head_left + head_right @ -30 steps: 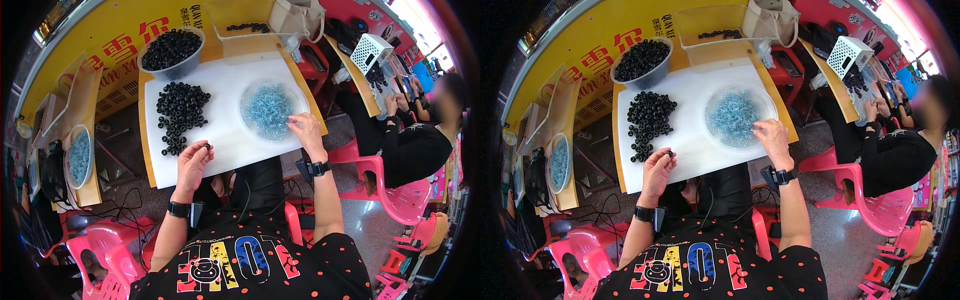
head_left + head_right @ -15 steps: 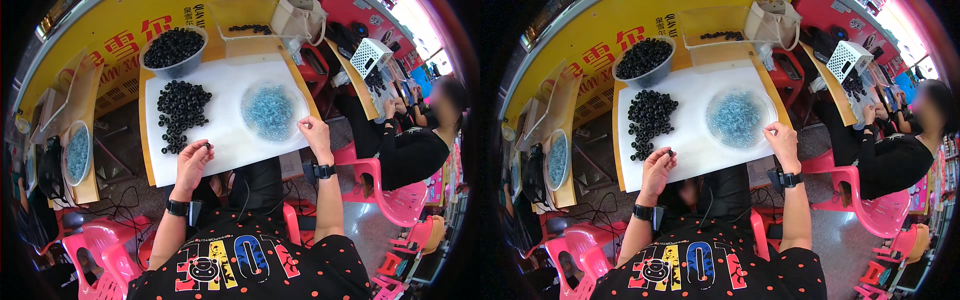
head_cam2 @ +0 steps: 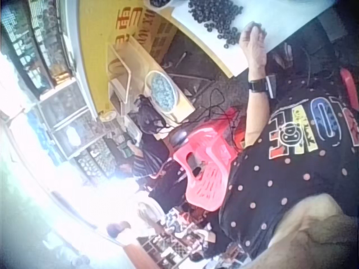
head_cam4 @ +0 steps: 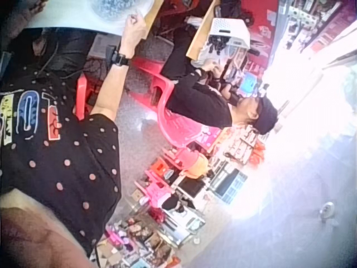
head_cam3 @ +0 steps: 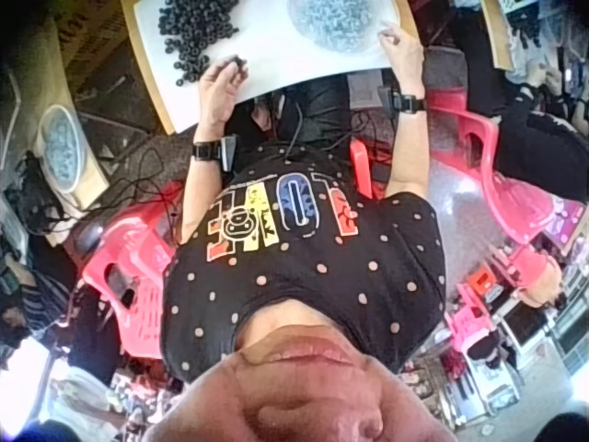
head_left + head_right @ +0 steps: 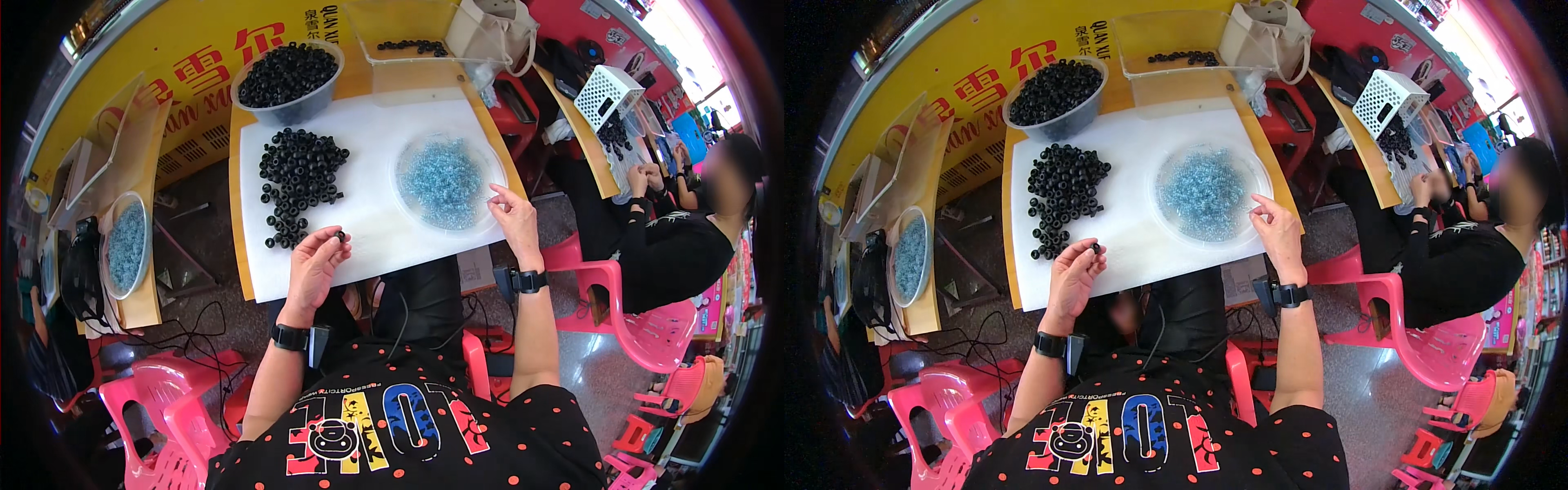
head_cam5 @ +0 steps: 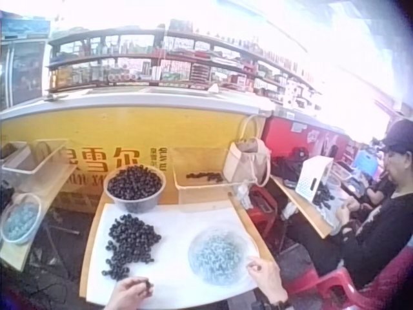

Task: Assembling small blue beads into black round components.

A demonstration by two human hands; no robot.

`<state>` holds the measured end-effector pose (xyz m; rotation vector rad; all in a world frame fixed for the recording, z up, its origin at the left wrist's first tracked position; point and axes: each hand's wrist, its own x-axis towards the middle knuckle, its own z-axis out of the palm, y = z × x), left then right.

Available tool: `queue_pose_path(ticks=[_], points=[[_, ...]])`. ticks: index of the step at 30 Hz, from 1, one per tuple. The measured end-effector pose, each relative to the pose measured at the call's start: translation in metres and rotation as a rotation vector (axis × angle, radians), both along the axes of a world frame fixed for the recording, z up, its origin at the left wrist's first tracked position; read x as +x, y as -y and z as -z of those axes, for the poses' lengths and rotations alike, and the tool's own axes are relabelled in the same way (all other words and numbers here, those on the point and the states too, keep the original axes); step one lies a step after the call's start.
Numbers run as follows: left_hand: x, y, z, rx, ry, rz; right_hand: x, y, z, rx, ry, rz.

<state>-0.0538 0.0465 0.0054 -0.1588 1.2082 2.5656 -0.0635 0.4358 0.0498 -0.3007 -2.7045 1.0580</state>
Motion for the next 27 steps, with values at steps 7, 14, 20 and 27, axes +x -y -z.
queue_pose_path(ticks=[7,14,20,27], points=[[0.0,0.001,0.001,0.011,-0.01,0.007,0.001,-0.002,0.004,0.082,-0.061,-0.043],[0.0,0.002,0.002,-0.001,-0.009,0.01,0.005,0.006,-0.003,0.306,-0.147,-0.083],[-0.001,0.001,0.002,-0.004,-0.006,0.015,0.005,0.006,0.009,0.381,-0.17,-0.073],[-0.001,0.002,0.004,-0.013,0.0,0.013,-0.01,-0.012,0.01,0.493,-0.187,0.056]])
